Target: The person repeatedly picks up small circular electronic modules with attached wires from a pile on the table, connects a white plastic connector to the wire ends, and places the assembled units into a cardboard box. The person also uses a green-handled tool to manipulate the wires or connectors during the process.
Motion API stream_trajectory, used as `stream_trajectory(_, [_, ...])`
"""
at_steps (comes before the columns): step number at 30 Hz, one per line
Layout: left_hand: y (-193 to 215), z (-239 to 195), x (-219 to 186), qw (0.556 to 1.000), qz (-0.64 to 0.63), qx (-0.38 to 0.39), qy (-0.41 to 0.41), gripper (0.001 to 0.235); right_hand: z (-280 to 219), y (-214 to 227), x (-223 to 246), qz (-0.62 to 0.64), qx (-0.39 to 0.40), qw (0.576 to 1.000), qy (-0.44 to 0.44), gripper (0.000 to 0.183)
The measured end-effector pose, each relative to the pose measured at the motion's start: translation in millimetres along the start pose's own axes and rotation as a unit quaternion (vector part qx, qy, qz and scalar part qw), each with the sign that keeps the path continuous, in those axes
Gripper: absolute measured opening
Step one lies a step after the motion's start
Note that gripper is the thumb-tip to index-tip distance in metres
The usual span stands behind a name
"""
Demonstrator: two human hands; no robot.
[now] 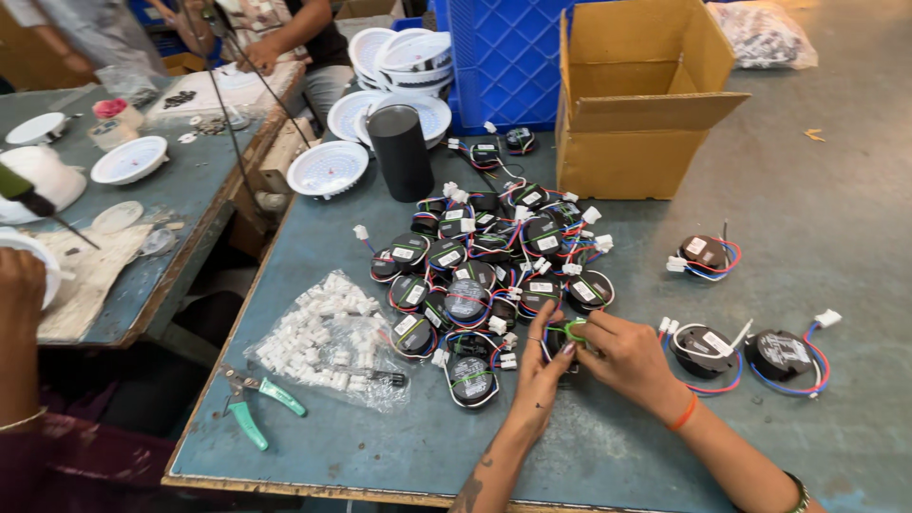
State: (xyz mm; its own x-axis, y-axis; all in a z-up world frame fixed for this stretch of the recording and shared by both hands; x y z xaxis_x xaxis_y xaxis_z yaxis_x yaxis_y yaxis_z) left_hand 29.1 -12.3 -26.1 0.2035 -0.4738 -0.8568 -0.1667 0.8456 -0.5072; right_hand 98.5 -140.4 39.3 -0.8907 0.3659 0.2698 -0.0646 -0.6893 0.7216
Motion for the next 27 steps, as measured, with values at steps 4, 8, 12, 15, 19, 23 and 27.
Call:
stream_trajectory(4, [3.3,1.9,6.6,1.0,-0.006,0.008,0.008,0.072,-13.4,-18.7,-19.5,0.07,0.025,0.995,-0.067,0.029])
stream_trajectory(8, [3.5,6.0,14.0,1.0,0.008,0.002,0.005,0.073,-24.9,-50.2,-56.0,0.463,0.089,0.813,-0.341,0.016])
stream_trajectory(12, [-1.4,5.8,17.4,0.995,0.091,-0.02,-0.022,0.087,-31.0,-52.8,-74.8,0.526,0.068,0.747,-0.401,0.024])
stream_trajectory(15, [-2.8,4.1,14.3,0.982,0.158,-0.057,-0.085,0.074,-29.0,-44.8,-68.8,0.487,0.069,0.774,-0.399,0.02])
stream_trajectory(19, [7.2,5.6,7.2,0.981,0.14,-0.12,-0.067,0.063,-21.2,-37.9,-48.2,0.518,0.066,0.749,-0.408,0.025])
stream_trajectory(23, [10.7,5.8,5.9,0.975,0.174,-0.124,-0.058,0.062,-15.9,-27.4,-48.6,0.491,0.059,0.764,-0.415,0.03])
stream_trajectory(27, [6.2,6.9,6.5,0.985,0.137,-0.089,-0.047,0.059,-10.5,-19.4,-63.2,0.541,0.109,0.707,-0.442,0.03])
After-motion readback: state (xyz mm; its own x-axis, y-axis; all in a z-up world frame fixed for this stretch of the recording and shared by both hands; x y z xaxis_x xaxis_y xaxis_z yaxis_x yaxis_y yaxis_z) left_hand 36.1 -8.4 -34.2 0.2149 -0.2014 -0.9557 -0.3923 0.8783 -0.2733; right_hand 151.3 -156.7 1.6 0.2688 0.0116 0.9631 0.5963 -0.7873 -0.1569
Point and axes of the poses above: each hand's wrist, its own z-axis towards the middle knuckle, its own y-axis out of the back of the hand, x = y × z, the point moved 2 cm from there along z, towards the middle knuckle, and after that the axes turned 1 degree about -z, right-handed, at the moved point
